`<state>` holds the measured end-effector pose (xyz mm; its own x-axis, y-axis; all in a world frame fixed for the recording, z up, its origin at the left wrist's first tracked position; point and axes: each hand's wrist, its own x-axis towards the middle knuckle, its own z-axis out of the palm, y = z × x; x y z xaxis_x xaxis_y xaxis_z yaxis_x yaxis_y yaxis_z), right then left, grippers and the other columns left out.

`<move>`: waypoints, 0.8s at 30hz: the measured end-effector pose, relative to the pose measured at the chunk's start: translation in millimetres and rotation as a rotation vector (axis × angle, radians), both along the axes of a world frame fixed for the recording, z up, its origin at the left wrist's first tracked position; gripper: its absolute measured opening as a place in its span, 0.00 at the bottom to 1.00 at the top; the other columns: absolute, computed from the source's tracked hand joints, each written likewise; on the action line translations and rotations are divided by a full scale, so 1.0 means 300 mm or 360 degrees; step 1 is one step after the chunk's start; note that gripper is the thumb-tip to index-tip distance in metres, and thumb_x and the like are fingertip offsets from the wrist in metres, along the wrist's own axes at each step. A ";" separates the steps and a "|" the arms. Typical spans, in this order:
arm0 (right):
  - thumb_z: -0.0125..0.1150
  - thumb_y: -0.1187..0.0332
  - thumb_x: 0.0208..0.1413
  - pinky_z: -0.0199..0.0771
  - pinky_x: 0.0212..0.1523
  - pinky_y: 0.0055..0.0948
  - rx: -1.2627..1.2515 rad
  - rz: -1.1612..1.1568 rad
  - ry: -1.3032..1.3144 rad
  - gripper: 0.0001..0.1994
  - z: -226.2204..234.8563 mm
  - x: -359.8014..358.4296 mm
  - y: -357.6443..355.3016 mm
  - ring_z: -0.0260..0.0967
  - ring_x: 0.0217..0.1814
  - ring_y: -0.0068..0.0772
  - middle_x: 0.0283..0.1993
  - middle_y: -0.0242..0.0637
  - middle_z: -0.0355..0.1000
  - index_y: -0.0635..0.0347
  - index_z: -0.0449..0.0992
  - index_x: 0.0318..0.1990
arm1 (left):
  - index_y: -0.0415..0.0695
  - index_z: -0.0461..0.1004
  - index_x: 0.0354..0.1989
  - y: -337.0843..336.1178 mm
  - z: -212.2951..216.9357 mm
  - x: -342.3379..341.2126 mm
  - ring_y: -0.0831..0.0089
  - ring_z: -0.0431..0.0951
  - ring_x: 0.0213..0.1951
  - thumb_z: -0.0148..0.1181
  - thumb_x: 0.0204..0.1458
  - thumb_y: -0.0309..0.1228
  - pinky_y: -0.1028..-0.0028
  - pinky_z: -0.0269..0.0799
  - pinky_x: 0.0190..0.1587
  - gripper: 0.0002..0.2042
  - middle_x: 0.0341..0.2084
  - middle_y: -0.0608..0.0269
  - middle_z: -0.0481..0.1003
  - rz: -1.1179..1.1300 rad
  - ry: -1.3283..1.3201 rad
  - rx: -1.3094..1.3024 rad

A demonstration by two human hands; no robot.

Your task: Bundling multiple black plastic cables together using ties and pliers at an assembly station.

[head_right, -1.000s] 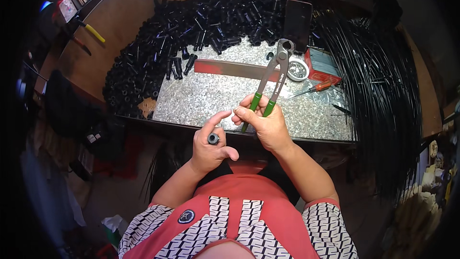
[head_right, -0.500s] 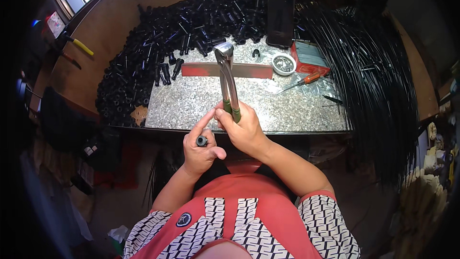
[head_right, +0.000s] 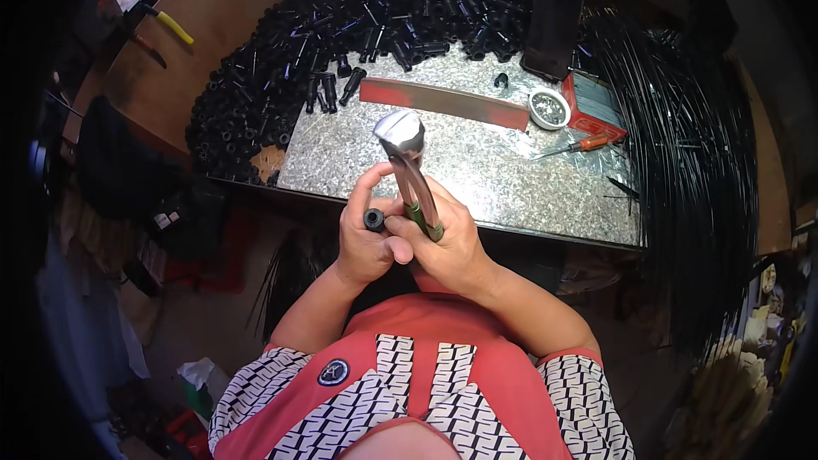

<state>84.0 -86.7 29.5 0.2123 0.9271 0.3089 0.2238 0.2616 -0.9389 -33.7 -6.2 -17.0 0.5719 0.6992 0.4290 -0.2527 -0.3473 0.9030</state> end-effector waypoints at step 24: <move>0.60 0.75 0.50 0.67 0.34 0.29 -0.0077 -0.0030 -0.0306 0.06 -0.012 -0.012 0.028 0.66 0.32 0.30 0.31 0.37 0.65 0.65 0.72 0.35 | 0.38 0.55 0.60 0.020 -0.008 -0.027 0.88 0.57 0.17 0.67 0.28 0.62 0.83 0.51 0.20 0.53 0.10 0.75 0.59 -0.0061 0.0000 -0.0132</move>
<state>80.4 -78.2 25.9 0.1712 0.9382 0.3008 0.4044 0.2115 -0.8898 -41.9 -0.1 -19.5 0.5989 0.7098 0.3708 -0.2646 -0.2616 0.9282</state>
